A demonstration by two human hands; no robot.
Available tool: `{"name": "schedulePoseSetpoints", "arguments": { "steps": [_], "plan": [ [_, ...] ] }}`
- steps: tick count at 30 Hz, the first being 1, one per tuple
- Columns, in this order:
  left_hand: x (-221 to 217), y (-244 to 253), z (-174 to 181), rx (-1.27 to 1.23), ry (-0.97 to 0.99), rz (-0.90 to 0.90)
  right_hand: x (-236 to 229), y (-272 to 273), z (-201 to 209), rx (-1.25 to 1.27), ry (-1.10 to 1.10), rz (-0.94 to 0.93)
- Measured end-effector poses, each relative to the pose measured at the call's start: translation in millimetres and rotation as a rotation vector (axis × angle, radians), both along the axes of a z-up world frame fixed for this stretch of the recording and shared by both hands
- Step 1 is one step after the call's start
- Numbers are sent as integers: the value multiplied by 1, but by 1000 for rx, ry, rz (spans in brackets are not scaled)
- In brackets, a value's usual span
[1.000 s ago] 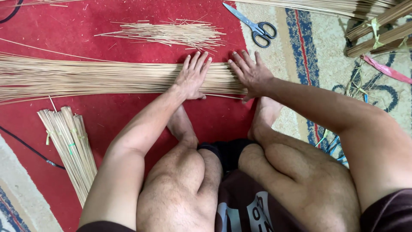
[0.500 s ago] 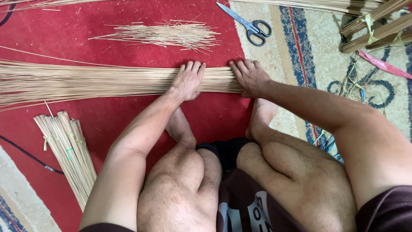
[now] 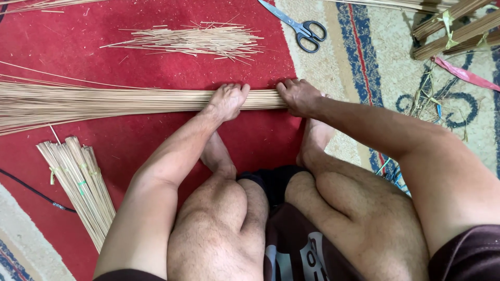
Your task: The person is organizing thin wooden sticks by gathering them into bundles, aligning their ends, and trimming them to a uniform length using a pair of scissors.
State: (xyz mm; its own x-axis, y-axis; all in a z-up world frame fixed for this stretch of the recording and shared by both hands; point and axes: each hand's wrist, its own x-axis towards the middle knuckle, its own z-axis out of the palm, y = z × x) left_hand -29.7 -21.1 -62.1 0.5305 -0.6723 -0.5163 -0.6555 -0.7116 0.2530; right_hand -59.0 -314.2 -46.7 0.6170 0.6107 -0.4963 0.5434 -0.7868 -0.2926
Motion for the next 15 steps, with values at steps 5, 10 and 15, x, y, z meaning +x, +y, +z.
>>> {"name": "schedulePoseSetpoints", "arguments": {
  "steps": [5,10,15],
  "plan": [
    [-5,3,-11,21,-35,-39,-4,-1,8,52,-31,22],
    [1,5,10,-1,29,32,-3,-1,16,148,-94,-27],
    [9,1,26,-54,89,104,16,3,71,165,107,-134]
  ]
}}
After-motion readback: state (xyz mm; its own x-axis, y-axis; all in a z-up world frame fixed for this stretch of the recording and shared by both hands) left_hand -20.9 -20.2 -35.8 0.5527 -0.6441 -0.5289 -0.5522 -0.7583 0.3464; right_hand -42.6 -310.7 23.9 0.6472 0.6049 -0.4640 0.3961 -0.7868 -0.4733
